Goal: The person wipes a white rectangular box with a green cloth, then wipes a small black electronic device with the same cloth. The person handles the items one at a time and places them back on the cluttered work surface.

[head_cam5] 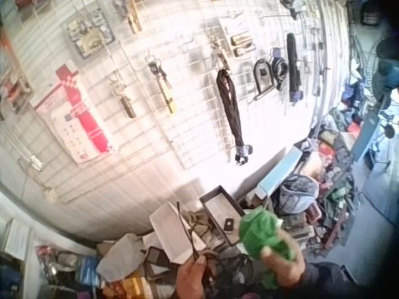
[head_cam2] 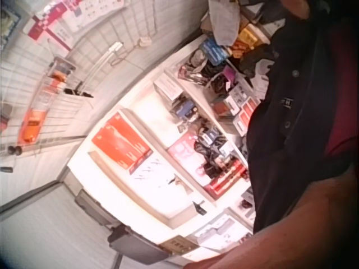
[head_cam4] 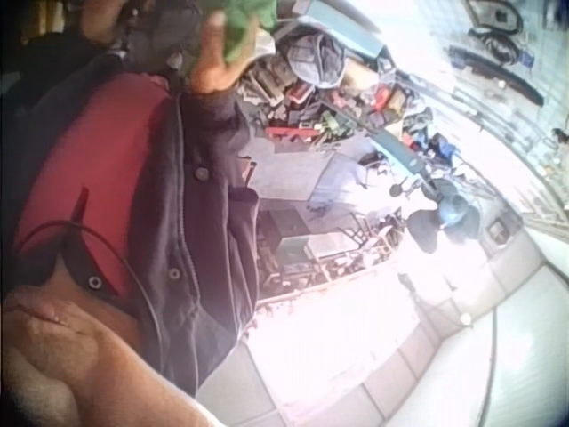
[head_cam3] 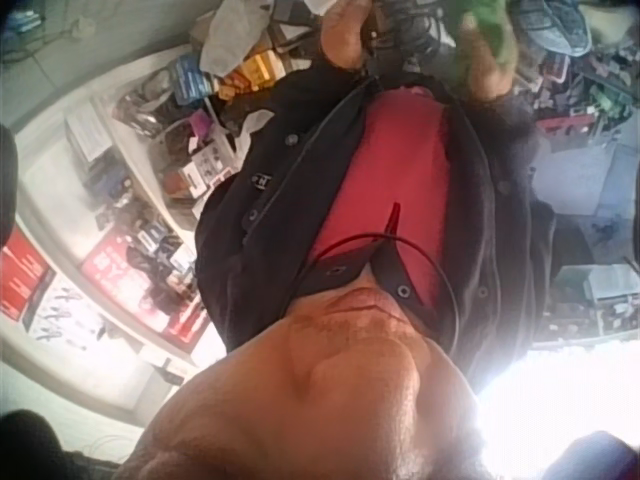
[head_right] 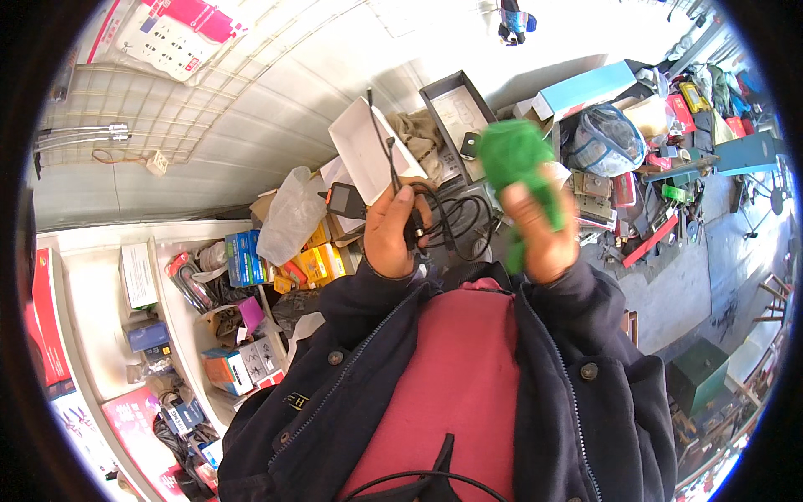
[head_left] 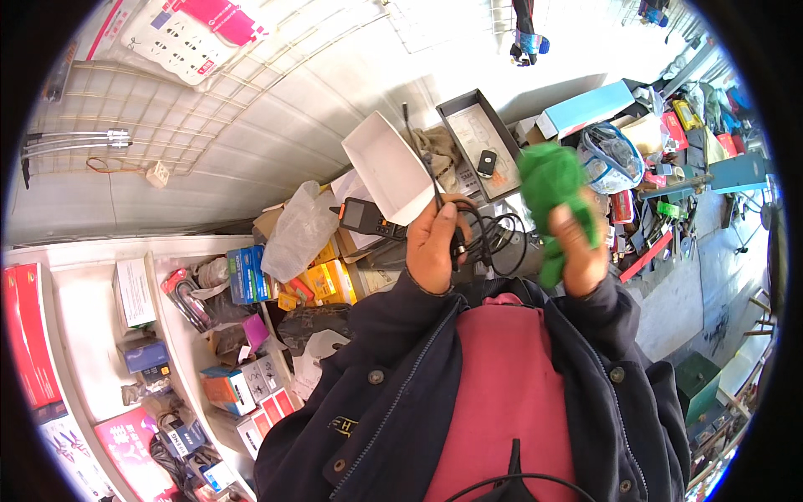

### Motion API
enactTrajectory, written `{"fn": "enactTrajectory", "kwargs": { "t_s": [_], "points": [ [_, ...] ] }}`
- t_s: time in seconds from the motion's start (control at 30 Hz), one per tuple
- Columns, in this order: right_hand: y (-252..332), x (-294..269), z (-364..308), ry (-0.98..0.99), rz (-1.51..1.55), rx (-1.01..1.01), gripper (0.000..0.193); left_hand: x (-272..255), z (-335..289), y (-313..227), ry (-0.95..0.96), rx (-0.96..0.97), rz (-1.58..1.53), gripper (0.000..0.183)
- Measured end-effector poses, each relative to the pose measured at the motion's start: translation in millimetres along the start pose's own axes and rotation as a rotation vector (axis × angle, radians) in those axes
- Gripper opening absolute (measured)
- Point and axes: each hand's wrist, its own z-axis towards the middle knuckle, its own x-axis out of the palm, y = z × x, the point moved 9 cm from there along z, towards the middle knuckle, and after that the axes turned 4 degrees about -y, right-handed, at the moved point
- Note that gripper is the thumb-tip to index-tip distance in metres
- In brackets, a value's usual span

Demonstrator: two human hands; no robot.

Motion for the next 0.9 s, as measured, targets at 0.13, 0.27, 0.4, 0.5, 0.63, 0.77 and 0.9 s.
{"fn": "enactTrajectory", "kwargs": {
  "t_s": [0.13,0.27,0.4,0.5,0.63,0.77,0.9],
  "points": [
    [-5.6,73.1,-20.0,0.394,-0.476,-0.231,0.038,9.7,-0.6,-6.8,-0.025,0.131,-0.053,0.036],
    [-25.0,65.9,-11.8,0.305,-0.275,0.006,0.046,13.8,-3.8,-6.3,0.026,0.142,0.027,0.032],
    [-36.3,44.2,-0.5,0.147,-0.41,0.093,0.032,19.8,-8.3,2.8,0.07,0.086,-0.004,0.02],
    [-33.1,30.9,8.7,0.047,-0.463,-0.002,0.025,25.2,-10.3,19.5,0.077,-0.096,-0.23,0.024],
    [-35.4,-0.2,27.3,-0.133,-0.294,-0.016,0.026,23.4,-9.9,19.9,0.028,-0.099,-0.358,0.022],
    [-31.1,-8.3,32.5,-0.092,-0.168,-0.065,0.028,19.4,-6.8,19.7,0.02,-0.108,-0.389,0.022],
    [-36.4,6.9,22.4,0.058,-0.069,0.049,0.042,15.2,-2.8,18.4,0.007,-0.131,-0.339,0.022]
  ]
}}
